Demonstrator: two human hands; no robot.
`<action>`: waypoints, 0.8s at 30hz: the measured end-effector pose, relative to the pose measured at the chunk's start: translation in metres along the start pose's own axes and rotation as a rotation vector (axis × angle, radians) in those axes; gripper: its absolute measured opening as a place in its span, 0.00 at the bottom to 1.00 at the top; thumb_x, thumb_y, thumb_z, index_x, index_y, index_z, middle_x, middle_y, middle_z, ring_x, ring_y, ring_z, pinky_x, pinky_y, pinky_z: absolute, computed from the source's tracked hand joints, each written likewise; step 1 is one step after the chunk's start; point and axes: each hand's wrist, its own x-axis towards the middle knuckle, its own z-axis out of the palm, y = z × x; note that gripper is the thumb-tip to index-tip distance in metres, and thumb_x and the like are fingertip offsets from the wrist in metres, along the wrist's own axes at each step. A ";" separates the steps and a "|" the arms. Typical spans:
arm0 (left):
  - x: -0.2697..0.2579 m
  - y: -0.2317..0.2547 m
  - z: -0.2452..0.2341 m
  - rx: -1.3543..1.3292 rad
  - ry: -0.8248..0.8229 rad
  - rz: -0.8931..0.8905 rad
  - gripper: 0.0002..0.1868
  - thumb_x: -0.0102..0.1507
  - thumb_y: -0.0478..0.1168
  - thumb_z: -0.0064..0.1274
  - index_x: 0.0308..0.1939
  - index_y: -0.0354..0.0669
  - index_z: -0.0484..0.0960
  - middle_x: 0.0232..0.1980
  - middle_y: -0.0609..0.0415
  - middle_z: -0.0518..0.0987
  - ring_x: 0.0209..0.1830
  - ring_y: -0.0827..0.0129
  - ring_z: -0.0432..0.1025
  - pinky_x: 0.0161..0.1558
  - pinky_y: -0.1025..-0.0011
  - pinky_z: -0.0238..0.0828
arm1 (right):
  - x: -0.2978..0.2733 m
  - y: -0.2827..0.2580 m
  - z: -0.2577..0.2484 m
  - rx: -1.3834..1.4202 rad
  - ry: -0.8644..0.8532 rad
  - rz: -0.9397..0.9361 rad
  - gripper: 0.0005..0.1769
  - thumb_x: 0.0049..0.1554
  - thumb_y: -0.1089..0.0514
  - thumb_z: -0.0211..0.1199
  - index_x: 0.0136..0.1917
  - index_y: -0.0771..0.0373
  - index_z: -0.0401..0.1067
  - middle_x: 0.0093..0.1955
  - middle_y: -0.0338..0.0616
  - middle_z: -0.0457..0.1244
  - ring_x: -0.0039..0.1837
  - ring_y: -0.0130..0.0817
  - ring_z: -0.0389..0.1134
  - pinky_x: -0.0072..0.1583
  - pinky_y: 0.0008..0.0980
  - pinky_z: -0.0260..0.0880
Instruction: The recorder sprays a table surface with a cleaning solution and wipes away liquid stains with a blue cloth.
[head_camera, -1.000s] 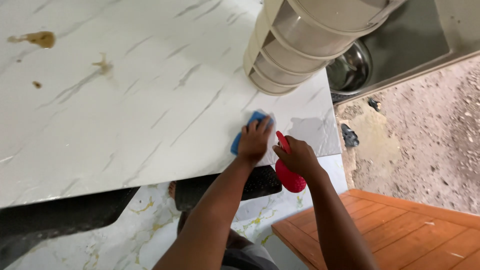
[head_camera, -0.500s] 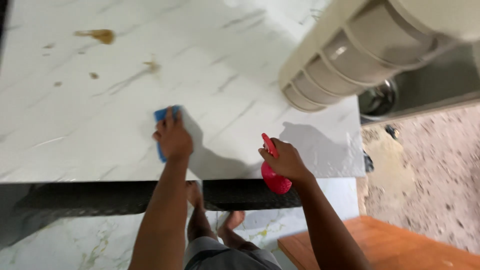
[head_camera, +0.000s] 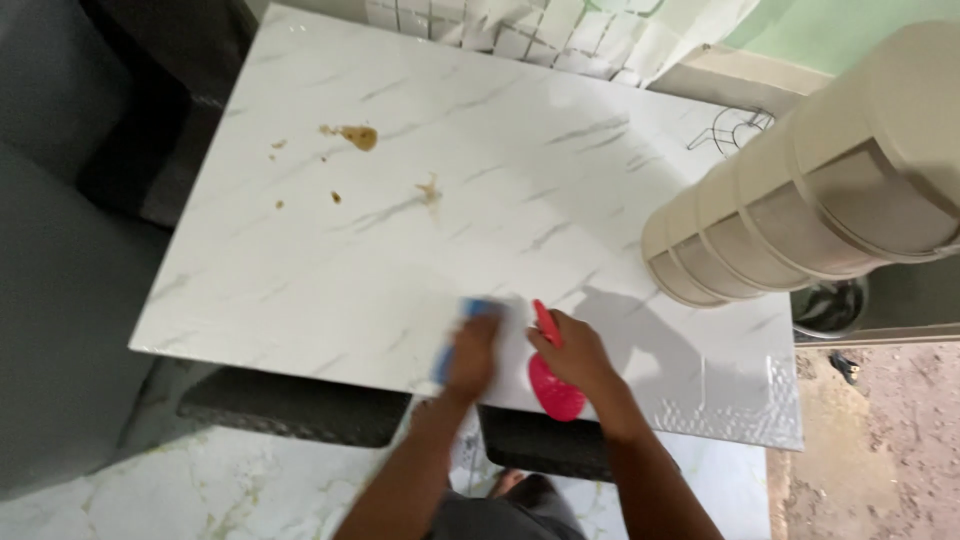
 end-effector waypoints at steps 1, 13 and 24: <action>0.006 0.015 -0.016 -0.036 -0.057 0.097 0.29 0.62 0.30 0.39 0.68 0.45 0.72 0.79 0.52 0.63 0.71 0.45 0.59 0.66 0.47 0.55 | 0.001 -0.006 -0.005 0.004 0.007 0.000 0.22 0.55 0.40 0.64 0.51 0.60 0.75 0.43 0.54 0.71 0.49 0.54 0.72 0.52 0.46 0.70; 0.074 -0.016 -0.042 0.153 -0.054 0.041 0.23 0.66 0.39 0.43 0.66 0.44 0.75 0.78 0.54 0.61 0.70 0.54 0.61 0.61 0.44 0.61 | 0.029 -0.009 -0.027 0.175 -0.045 0.140 0.21 0.56 0.43 0.64 0.51 0.63 0.75 0.44 0.52 0.72 0.48 0.46 0.75 0.54 0.41 0.71; 0.019 -0.096 -0.115 0.113 0.339 -0.512 0.27 0.65 0.35 0.46 0.69 0.55 0.76 0.81 0.58 0.60 0.69 0.47 0.57 0.67 0.45 0.49 | 0.086 -0.017 -0.028 0.232 -0.270 0.000 0.20 0.57 0.43 0.64 0.49 0.62 0.74 0.45 0.45 0.71 0.49 0.37 0.72 0.54 0.37 0.71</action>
